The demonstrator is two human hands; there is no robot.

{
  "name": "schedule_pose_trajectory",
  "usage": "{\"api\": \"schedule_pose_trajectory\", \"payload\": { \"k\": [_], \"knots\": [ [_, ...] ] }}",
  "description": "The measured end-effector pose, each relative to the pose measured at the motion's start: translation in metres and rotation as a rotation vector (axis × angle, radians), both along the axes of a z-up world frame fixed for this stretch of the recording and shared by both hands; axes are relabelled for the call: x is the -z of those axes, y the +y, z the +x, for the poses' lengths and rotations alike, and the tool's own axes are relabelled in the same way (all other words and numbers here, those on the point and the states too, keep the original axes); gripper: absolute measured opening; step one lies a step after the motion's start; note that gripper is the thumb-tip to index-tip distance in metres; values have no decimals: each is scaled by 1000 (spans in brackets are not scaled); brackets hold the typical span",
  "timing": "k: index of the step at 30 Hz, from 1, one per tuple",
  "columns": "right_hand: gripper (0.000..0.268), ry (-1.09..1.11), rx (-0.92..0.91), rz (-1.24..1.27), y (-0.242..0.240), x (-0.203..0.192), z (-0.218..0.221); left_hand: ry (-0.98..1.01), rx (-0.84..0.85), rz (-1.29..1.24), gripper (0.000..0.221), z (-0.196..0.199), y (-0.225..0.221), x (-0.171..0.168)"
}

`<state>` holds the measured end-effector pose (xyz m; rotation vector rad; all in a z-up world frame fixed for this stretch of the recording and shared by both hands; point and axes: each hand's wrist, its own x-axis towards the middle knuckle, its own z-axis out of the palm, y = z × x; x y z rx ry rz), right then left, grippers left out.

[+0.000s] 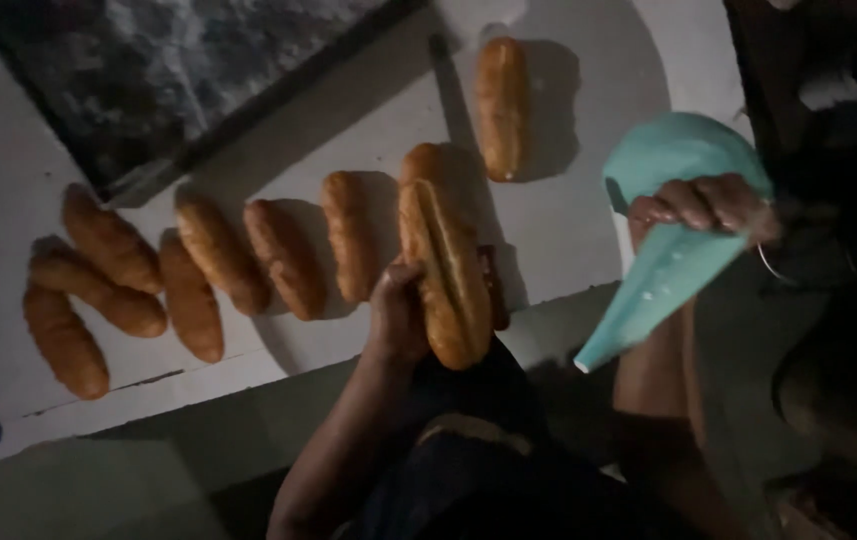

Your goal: Slice bread rolls and fill them with cream using a piping bag.

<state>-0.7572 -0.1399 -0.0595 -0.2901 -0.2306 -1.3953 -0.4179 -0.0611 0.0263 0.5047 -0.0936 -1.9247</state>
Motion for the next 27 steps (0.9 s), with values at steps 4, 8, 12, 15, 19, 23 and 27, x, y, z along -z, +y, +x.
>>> {"api": "schedule_pose_trajectory", "payload": {
  "k": [4, 8, 12, 15, 19, 23, 27],
  "knots": [
    [21, 90, 2, -171, -13, -80, 32, -74, -45, -48, 70, 8, 14, 5],
    [13, 507, 227, -268, -2, -151, 76, -117, -158, -30, 67, 10, 32, 22],
    [8, 766, 487, -290, 1, -176, 104, -5, -203, -103, 62, 13, 29, -9],
    [4, 828, 564, -291, 17, -184, 123, 40, -205, -118, 61, 13, 28, -20],
    [9, 909, 607, -307, 28, -189, 142, 58, -237, -132, 60, 14, 34, -18],
    [14, 981, 726, -317, 37, -192, 160, 12, -268, -118, 61, 15, 36, -26],
    [19, 1059, 813, -360, 38, -190, 166, -40, -308, -76, 63, 13, 40, -21]
  ]
}}
